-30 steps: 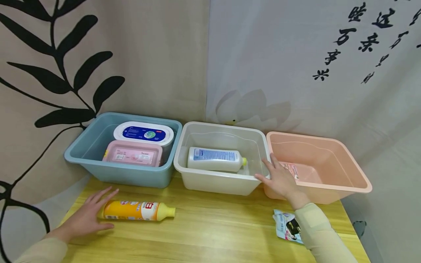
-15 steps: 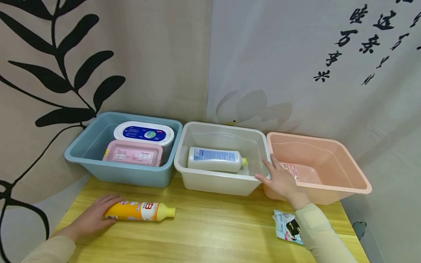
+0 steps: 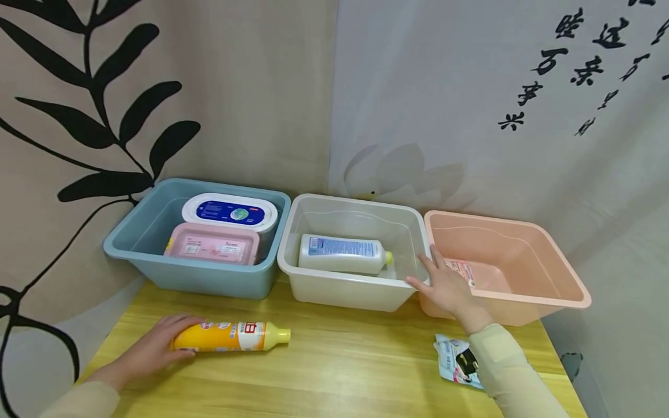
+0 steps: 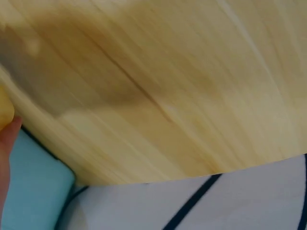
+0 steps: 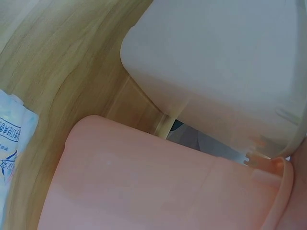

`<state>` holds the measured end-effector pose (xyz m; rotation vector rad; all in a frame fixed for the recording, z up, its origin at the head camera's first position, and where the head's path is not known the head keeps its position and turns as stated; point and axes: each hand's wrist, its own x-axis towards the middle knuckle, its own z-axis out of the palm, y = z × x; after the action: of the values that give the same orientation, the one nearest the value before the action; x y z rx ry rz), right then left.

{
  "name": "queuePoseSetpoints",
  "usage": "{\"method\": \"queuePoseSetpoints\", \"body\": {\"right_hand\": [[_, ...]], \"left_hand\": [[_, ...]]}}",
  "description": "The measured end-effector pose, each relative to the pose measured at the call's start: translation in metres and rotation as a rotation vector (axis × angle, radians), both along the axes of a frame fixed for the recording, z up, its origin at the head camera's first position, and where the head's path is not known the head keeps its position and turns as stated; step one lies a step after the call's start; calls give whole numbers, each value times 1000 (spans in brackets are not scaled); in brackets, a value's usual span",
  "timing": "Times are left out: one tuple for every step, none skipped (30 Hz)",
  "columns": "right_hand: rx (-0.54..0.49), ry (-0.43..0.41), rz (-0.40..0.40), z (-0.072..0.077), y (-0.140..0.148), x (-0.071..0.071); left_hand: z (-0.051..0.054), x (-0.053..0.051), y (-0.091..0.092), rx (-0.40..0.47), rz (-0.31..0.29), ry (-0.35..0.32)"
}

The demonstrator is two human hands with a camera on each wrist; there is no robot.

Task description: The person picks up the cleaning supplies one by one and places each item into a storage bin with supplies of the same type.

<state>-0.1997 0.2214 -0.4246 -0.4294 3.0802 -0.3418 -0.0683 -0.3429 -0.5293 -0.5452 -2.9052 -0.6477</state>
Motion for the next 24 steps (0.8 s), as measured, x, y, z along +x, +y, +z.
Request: {"method": "queuePoseSetpoints", "body": {"right_hand": [[-1, -1, -1, 0, 0, 0], [0, -2, -1, 0, 0, 0], [-1, -3, 0, 0, 0, 0], [-2, -3, -1, 0, 0, 0], [-4, -3, -1, 1, 0, 0], [-4, -3, -2, 1, 0, 0], [-5, -2, -2, 1, 0, 0], [-5, -1, -3, 1, 1, -1], [-5, 1, -3, 0, 1, -1], [-4, 2, -3, 0, 1, -1], [-3, 3, -3, 0, 1, 0], [-2, 3, -3, 0, 1, 0], [-1, 3, -3, 0, 1, 0], [0, 3, -4, 0, 0, 0], [1, 2, -5, 0, 0, 0], [1, 1, -6, 0, 0, 0], [-1, 0, -7, 1, 0, 1], [-1, 0, -8, 1, 0, 1], [-1, 1, -8, 1, 0, 1], [-1, 2, -9, 1, 0, 1], [-1, 4, -9, 0, 0, 1], [1, 5, -7, 0, 0, 1], [3, 7, -6, 0, 0, 1], [4, 8, -6, 0, 0, 1]], "left_hand": [[2, 0, 3, 11, 5, -11], [4, -1, 5, 21, 1, -19], [5, -1, 8, 30, 3, -26], [7, -1, 11, 46, 3, -38], [8, -2, 14, 58, 7, -43], [10, -2, 17, 77, 11, -59], [12, -2, 20, 98, 20, -79], [15, -3, 23, 109, 25, -94], [17, -3, 26, 122, 33, -108], [19, -3, 29, 131, 39, -120], [20, -3, 31, 140, 42, -128], [22, -3, 34, 152, 44, -133], [24, -3, 37, 167, 42, -129], [26, -2, 39, 176, 39, -122], [28, -2, 42, 198, 38, -120], [30, -1, 45, 223, 37, -121], [32, -1, 48, 259, 39, -129], [34, 0, 52, 298, 47, -139], [37, 0, 56, 345, 56, -155], [40, 1, 59, 385, 66, -171], [43, 1, 63, 431, 79, -189], [45, 2, 66, 475, 89, -209], [48, 3, 69, 519, 99, -225], [51, 3, 72, 552, 105, -232]]}}
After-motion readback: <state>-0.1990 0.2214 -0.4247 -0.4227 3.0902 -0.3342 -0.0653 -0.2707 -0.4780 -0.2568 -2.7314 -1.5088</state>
